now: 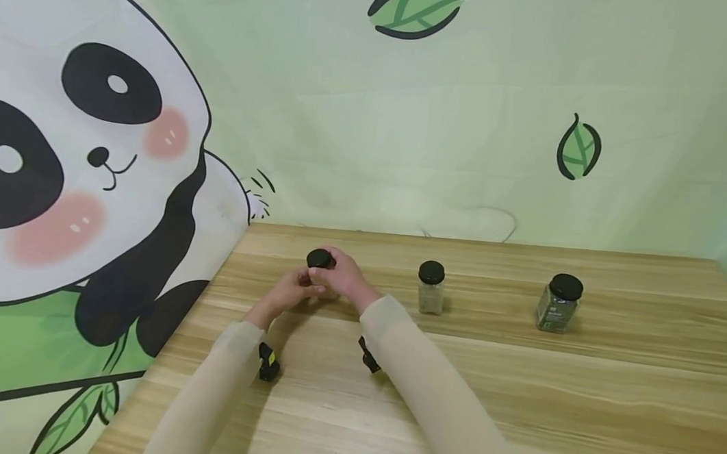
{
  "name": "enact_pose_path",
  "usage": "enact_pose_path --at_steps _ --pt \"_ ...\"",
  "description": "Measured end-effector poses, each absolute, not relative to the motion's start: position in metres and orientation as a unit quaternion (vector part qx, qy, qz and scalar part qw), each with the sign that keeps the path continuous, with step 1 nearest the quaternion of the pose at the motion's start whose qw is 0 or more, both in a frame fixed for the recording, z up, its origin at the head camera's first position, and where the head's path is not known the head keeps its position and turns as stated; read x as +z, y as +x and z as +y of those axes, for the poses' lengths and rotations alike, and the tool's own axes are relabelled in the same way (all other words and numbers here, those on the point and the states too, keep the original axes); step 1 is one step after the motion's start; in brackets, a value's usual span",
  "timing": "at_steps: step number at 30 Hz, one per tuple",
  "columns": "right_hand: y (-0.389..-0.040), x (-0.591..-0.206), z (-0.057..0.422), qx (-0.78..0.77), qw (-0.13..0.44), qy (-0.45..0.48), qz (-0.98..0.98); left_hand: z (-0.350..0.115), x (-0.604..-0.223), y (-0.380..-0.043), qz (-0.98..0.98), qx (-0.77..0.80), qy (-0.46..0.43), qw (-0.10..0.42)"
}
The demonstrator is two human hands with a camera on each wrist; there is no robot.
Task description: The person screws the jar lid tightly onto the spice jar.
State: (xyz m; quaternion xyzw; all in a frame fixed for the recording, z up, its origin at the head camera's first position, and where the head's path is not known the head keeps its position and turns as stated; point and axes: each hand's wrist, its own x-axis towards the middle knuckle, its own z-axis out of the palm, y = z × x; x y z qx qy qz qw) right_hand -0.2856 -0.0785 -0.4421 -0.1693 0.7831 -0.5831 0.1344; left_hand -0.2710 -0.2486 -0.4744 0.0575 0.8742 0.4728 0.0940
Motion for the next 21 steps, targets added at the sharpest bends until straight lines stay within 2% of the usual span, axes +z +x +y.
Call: enact_pose_path --at_steps 21 --pt "-0.273 -0.449 -0.095 -0.599 0.054 -0.105 0.792 -0.248 -0.474 -0.272 0.879 0.467 0.036 0.094"
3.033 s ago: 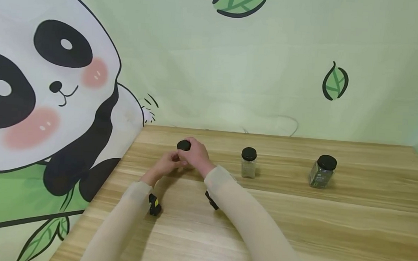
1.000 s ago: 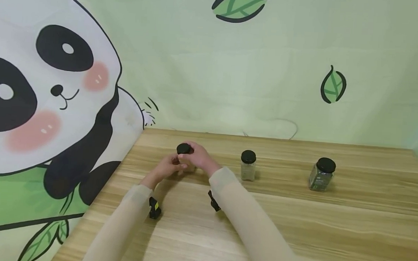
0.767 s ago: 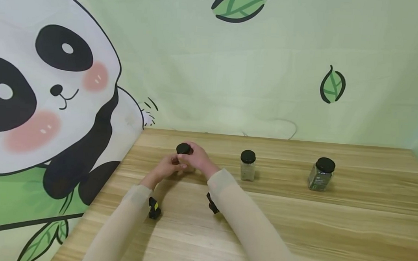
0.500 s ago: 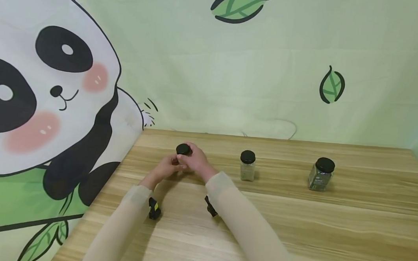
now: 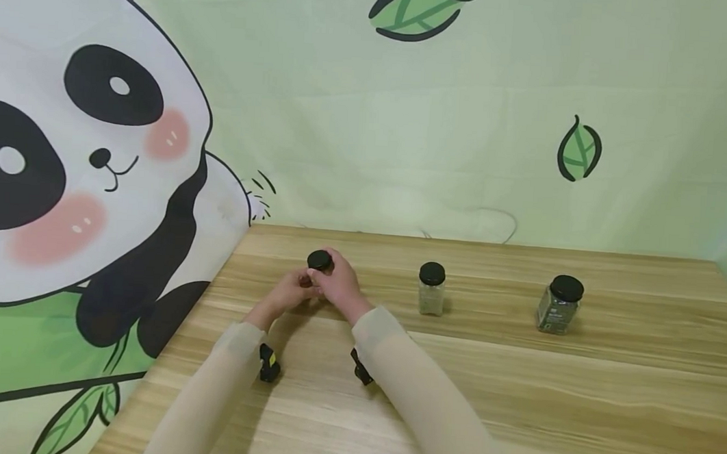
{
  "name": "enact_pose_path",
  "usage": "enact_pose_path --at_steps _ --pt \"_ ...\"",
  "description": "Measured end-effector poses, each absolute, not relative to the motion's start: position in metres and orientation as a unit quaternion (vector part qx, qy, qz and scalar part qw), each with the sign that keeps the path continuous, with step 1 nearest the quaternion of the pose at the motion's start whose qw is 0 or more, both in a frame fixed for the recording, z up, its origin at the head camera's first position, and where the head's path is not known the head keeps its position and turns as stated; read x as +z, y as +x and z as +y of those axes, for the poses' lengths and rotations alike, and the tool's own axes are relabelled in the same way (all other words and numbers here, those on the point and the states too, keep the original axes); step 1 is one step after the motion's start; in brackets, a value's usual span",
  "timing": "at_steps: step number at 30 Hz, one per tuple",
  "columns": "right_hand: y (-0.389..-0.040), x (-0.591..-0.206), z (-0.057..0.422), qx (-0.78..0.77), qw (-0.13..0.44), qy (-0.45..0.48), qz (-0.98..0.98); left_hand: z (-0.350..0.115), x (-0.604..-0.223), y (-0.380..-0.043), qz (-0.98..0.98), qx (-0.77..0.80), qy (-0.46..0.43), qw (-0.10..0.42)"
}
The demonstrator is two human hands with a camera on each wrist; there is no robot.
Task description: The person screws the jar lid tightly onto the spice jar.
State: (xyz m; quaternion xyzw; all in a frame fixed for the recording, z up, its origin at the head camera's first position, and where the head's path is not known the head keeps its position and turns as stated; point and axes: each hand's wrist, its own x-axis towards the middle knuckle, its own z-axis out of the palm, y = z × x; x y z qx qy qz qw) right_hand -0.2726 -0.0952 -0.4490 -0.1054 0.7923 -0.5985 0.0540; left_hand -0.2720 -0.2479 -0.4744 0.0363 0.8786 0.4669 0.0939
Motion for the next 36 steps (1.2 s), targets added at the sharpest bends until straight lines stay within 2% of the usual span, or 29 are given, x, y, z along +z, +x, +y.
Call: enact_pose_path --at_steps 25,36 --pt "-0.264 -0.451 -0.098 -0.637 0.057 -0.066 0.766 -0.246 -0.471 -0.269 0.882 0.461 0.034 0.093" --pt "-0.269 -0.444 -0.083 -0.643 0.093 -0.091 0.755 -0.247 -0.470 -0.268 0.885 0.454 0.040 0.095"
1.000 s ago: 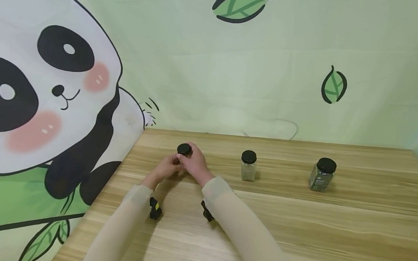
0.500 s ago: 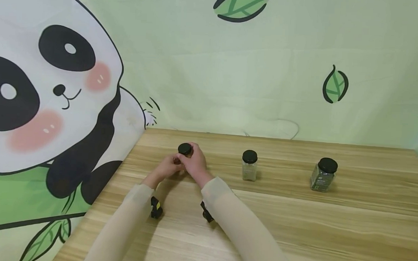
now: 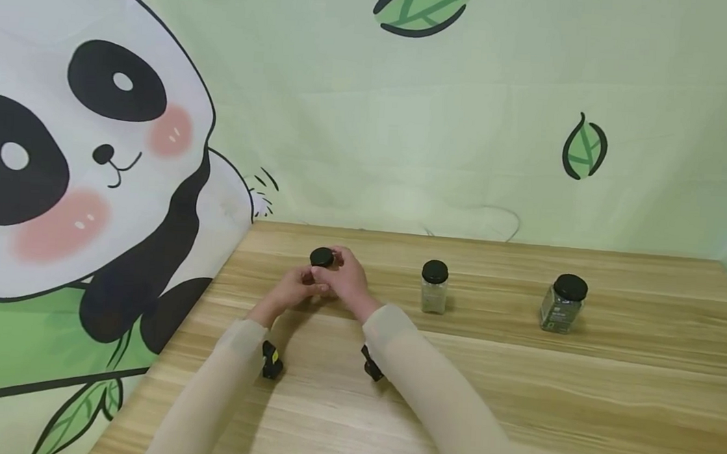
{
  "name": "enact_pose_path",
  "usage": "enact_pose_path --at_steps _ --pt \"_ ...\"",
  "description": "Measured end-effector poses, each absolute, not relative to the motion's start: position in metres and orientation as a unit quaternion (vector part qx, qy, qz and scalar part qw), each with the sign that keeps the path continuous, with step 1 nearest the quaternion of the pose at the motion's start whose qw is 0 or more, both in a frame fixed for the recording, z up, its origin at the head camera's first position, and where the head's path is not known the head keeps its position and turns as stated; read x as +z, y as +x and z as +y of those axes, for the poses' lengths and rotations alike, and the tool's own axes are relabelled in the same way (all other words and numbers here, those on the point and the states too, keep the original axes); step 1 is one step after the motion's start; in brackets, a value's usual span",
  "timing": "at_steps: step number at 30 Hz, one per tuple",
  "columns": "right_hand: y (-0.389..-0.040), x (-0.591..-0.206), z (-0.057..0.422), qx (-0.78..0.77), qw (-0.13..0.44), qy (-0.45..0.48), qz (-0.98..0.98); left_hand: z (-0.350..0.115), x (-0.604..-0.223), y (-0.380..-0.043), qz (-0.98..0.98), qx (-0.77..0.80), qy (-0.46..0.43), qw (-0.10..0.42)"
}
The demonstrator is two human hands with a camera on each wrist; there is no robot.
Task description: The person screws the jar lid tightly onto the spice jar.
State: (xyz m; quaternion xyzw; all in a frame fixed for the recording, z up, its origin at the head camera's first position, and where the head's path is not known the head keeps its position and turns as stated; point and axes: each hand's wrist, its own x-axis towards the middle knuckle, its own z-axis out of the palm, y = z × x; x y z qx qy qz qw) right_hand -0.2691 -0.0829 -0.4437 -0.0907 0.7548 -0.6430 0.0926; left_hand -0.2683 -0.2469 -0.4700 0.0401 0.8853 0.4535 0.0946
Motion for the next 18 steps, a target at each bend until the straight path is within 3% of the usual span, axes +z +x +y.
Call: enact_pose_path --at_steps 10,18 --pt "-0.298 -0.427 -0.057 -0.539 0.250 -0.244 0.767 -0.250 -0.474 -0.270 0.882 0.458 0.053 0.093" --pt "-0.317 -0.414 -0.052 -0.521 0.352 -0.238 0.741 -0.248 -0.472 -0.268 0.885 0.454 0.058 0.087"
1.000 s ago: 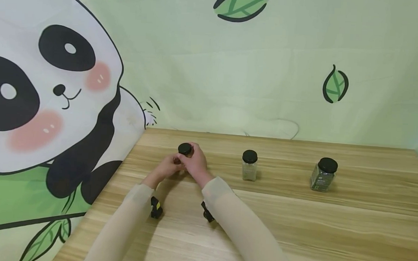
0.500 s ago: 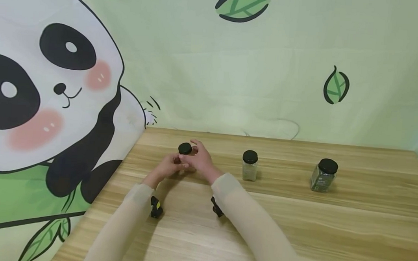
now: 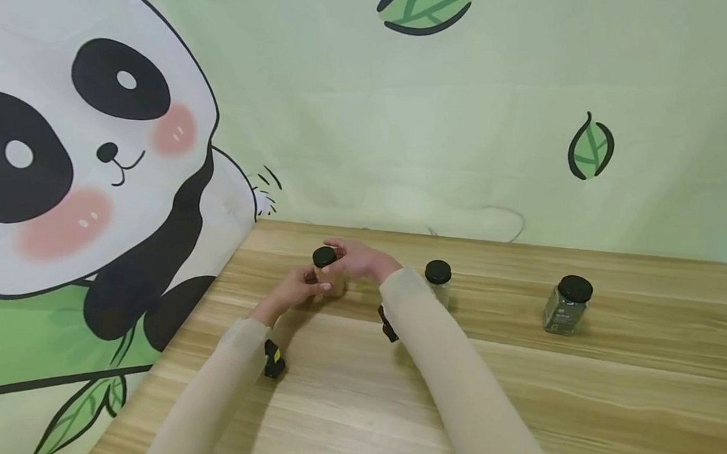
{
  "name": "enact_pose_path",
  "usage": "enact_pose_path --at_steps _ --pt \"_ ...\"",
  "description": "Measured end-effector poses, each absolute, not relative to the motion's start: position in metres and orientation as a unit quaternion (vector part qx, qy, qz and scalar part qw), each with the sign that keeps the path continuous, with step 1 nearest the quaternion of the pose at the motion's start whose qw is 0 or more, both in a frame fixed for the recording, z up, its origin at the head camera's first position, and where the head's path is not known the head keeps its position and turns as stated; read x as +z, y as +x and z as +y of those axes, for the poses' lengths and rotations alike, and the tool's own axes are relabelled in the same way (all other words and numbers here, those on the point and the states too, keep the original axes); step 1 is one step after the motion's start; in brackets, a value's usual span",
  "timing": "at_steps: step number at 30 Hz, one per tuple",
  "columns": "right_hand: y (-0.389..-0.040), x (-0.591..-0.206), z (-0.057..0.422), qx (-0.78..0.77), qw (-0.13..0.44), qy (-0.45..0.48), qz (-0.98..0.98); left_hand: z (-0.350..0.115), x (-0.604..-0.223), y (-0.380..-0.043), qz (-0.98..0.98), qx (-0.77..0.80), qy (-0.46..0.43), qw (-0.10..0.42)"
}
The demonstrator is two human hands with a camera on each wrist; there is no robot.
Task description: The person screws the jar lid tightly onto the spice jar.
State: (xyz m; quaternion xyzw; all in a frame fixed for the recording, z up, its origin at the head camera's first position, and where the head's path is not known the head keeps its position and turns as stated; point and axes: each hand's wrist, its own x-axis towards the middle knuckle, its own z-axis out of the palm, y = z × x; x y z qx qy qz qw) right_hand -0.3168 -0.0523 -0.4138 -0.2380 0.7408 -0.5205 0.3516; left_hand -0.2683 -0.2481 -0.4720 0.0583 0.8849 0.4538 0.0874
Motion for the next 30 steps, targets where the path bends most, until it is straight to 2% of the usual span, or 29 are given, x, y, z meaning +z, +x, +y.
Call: enact_pose_path --at_steps 4,10,24,30 --pt "-0.321 -0.410 -0.051 -0.513 0.375 -0.231 0.736 -0.248 -0.472 -0.269 0.885 0.454 0.063 0.089" --pt "-0.321 -0.407 -0.053 -0.501 0.363 -0.239 0.748 -0.248 -0.471 -0.271 0.888 0.448 0.072 0.079" --pt "-0.312 -0.413 -0.058 -0.486 0.276 -0.252 0.790 -0.246 -0.473 -0.268 0.883 0.457 0.068 0.087" --pt "-0.311 -0.419 -0.060 -0.468 0.206 -0.288 0.810 -0.246 -0.471 -0.269 0.883 0.457 0.070 0.079"
